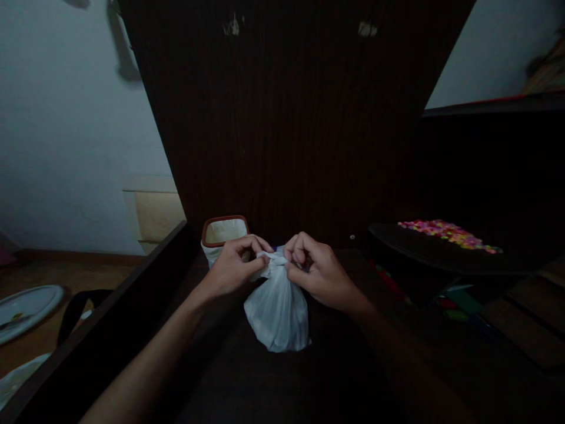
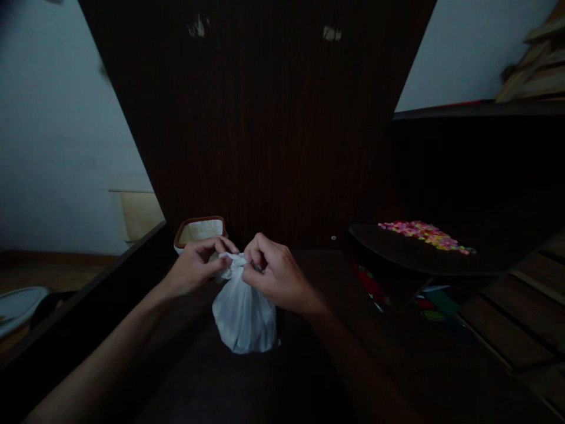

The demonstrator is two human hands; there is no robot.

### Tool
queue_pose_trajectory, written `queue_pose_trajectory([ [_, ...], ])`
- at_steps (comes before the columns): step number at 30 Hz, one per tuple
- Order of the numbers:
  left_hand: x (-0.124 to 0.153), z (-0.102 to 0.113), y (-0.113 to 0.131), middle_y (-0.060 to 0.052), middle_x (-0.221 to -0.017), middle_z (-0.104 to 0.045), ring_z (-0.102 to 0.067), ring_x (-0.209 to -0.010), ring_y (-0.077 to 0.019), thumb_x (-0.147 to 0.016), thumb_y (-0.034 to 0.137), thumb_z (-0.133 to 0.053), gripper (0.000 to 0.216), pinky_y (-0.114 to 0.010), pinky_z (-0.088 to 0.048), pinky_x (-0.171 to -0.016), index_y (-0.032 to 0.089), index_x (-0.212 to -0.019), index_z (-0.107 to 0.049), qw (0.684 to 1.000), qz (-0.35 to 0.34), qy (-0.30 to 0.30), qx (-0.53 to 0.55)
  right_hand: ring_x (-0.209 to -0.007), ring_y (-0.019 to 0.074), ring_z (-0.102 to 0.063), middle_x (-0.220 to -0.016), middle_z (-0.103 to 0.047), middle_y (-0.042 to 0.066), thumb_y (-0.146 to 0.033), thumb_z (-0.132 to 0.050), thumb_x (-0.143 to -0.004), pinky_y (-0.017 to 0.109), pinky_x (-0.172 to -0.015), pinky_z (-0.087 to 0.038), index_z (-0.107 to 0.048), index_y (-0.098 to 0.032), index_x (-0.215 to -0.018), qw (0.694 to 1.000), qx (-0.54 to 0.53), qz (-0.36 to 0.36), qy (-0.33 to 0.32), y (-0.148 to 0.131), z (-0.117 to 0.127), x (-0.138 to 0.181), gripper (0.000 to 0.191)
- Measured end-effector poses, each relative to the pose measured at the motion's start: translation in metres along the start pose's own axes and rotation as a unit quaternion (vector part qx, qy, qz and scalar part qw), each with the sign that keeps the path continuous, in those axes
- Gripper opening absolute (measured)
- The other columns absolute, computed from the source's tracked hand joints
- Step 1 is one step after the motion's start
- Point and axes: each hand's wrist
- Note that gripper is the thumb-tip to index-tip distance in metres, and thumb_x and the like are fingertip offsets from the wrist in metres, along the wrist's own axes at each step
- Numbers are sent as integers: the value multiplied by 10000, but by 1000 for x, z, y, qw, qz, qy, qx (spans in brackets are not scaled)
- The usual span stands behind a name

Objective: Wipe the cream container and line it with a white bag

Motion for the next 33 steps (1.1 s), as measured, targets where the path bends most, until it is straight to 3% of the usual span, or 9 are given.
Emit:
queue_pose_trajectory([
  [4,-1,0,0,-46,-820,-687,-612,-763,-163,-759,291,-688,208,-276,-463,-713,165,-630,-584,1000,26,-7,-2,-647,110,-436,-761,-487,-32,-180,-604,-775,250,-587,-373,-379,-233,-761,993,-114,-33,16,3,4,-2,232],
  [9,1,-7,1,42,-600,-533,-475,-571,-108,-769,341,-650,236,-220,-377,-563,178,-639,-538,998,62,15,-6,-670,124,-486,-776,-556,-16,-114,-652,-774,266,-617,-389,-607,-194,-901,993,118,-9,1,-2,1,-2,156],
  [12,3,-9,2,34,-634,-557,-488,-599,-111,-783,323,-649,221,-220,-378,-575,176,-654,-547,999,50,16,-14,-804,176,-553,-836,-612,33,-125,-626,-856,314,-718,-427,-627,-180,-872,974,219,54,-14,-8,-2,1,56],
  [16,4,-7,4,2,-725,-620,-562,-690,-137,-792,274,-651,189,-246,-428,-643,178,-667,-545,1000,25,-4,6,-870,213,-552,-881,-621,68,-154,-534,-955,353,-751,-424,-599,-173,-875,955,288,54,-35,-12,-1,3,104],
  [19,3,-3,5,-29,-817,-647,-602,-791,-161,-777,226,-664,196,-279,-450,-736,176,-637,-535,1000,-8,-28,-13,-838,194,-537,-850,-599,48,-110,-528,-940,334,-731,-411,-568,-184,-838,967,253,42,-14,-10,2,2,132],
  [22,1,3,3,-56,-914,-655,-615,-881,-183,-764,214,-678,188,-304,-450,-811,169,-627,-557,998,-25,-49,-38,-727,149,-505,-788,-562,15,-128,-556,-915,290,-654,-395,-552,-187,-796,991,135,-6,17,-3,4,0,133],
  [27,-1,8,-3,-32,-839,-653,-601,-794,-161,-770,253,-680,184,-281,-456,-741,169,-660,-558,997,15,-81,2,-713,144,-511,-793,-549,17,-468,-586,-931,275,-620,-422,-541,-190,-825,992,-110,-67,5,12,5,-2,301],
  [29,-1,8,-4,-8,-758,-633,-572,-718,-141,-773,273,-664,182,-254,-440,-673,171,-672,-553,997,38,-68,9,-699,141,-513,-787,-556,14,-476,-608,-919,270,-606,-412,-557,-188,-840,992,-99,-79,19,10,4,-2,303],
  [33,-1,5,0,46,-611,-518,-477,-583,-108,-761,308,-629,188,-213,-368,-548,180,-667,-529,998,63,-11,-12,-673,133,-492,-754,-572,0,-318,-663,-912,275,-611,-383,-629,-184,-840,996,75,-37,27,-2,1,0,156],
])
Point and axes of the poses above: each hand's wrist, its own x-axis away from the middle knuckle, its own z-axis out of the back of the hand, y = z × x
